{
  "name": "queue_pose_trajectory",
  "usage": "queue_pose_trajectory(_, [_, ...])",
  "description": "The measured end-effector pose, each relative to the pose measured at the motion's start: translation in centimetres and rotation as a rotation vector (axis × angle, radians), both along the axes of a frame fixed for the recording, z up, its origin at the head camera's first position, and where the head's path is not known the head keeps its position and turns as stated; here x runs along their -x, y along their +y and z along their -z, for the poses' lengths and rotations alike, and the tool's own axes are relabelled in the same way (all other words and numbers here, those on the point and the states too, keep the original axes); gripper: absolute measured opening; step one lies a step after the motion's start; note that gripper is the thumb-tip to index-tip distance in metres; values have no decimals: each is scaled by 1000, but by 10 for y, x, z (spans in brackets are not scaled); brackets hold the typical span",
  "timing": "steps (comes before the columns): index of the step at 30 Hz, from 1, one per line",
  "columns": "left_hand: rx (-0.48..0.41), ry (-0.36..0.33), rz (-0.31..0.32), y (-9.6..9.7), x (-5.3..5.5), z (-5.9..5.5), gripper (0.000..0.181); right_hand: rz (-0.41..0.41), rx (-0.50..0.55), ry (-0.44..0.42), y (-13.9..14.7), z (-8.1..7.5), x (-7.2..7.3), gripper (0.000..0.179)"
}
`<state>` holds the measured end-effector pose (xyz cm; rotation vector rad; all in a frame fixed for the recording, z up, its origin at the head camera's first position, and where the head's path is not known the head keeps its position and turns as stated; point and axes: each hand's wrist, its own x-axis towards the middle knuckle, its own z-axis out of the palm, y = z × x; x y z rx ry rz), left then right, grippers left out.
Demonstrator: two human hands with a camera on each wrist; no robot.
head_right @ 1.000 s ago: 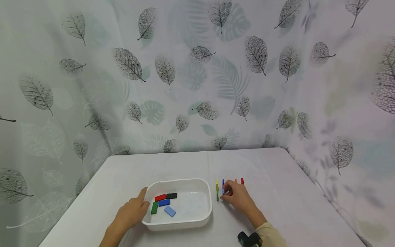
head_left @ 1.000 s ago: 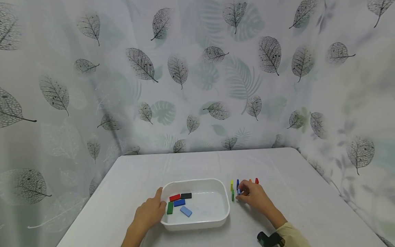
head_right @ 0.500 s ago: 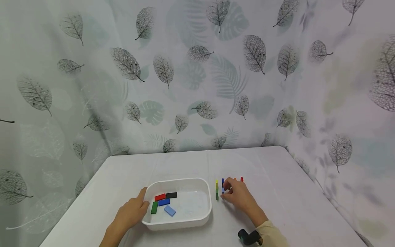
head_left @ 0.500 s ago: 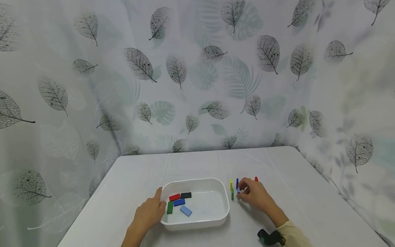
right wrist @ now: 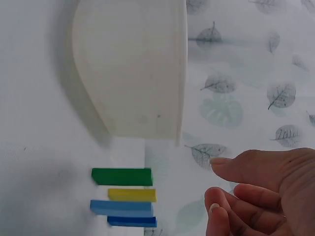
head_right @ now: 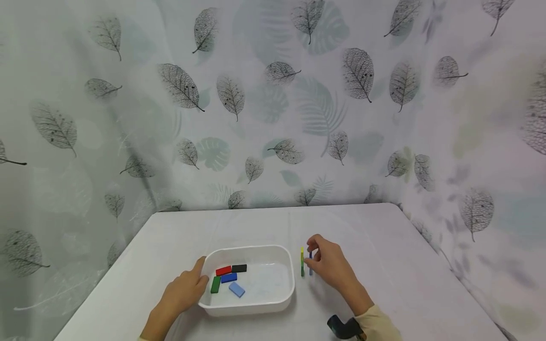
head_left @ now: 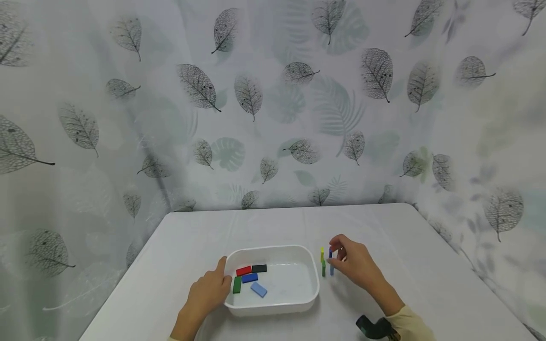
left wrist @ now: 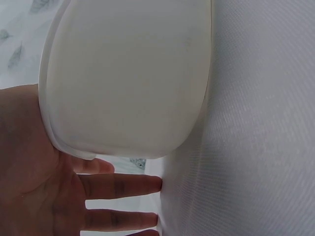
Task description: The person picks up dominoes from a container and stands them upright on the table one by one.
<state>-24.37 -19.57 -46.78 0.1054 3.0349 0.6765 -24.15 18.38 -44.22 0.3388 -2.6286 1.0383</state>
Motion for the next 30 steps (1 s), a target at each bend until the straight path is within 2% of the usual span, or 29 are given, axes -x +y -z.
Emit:
queue_pose_trajectory(5, [1,3,4,1,-1,-2,61,-83,22,54,-20,-7,-4,34])
queue_pose_trajectory(16, [-10,11,10,0,-2,-1,62,-293,-24,55,-68,-6,-8,29])
queue_pose_trajectory(22, [-9,10,11,1,-3,-3,62,-367,-32,16,-90,-1,-4,28])
queue_pose_trajectory(30, [-7,18,8,0,-3,-3,62,-408,-50,-98,-116,3,-1,27])
